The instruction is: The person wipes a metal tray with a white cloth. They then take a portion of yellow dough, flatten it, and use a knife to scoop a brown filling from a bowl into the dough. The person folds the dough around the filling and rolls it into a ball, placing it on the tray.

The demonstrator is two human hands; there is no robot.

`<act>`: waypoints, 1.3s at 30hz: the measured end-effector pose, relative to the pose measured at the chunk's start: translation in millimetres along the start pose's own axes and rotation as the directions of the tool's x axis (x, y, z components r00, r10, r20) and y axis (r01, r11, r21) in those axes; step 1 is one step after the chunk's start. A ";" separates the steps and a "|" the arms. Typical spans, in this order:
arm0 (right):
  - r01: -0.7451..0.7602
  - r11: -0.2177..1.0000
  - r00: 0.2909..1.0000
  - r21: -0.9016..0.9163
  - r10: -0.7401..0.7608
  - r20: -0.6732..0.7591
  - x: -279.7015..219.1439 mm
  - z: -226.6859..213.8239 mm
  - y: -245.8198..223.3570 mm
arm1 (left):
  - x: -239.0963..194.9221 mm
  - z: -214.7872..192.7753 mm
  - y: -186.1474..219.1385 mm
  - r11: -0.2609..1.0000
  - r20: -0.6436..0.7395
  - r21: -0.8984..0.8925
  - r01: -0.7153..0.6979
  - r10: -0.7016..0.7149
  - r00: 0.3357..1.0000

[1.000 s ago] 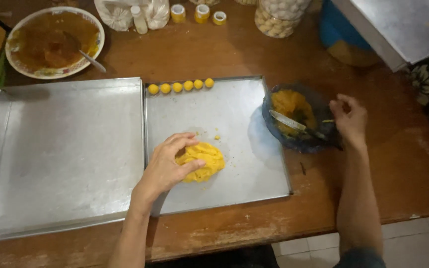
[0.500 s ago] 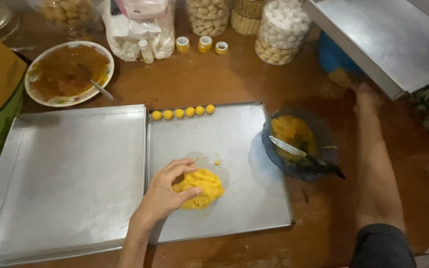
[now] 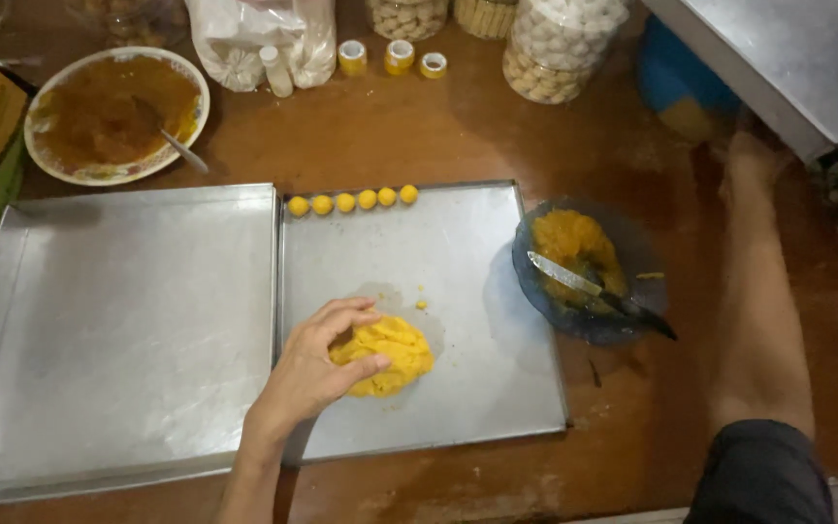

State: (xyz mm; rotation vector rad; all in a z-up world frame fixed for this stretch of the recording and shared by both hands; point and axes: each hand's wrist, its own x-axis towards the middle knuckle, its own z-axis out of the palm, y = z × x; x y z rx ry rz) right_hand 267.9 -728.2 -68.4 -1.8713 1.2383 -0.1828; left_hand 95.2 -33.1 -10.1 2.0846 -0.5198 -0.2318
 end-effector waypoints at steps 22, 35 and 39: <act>0.860 0.407 0.080 0.306 -0.701 0.709 -517.0 92.5 11.3 | 0.7 10.2 -20.7 0.961 -0.121 0.071 -0.269 0.276 0.954; 0.779 0.516 0.175 0.356 -0.724 0.667 -488.3 112.5 39.9 | -0.4 10.7 -13.6 0.946 -0.088 0.213 -0.243 0.267 0.960; 0.707 0.577 0.205 0.410 -0.721 0.662 -477.0 113.2 46.6 | -1.5 17.8 -12.3 0.917 -0.079 0.343 -0.204 0.244 0.966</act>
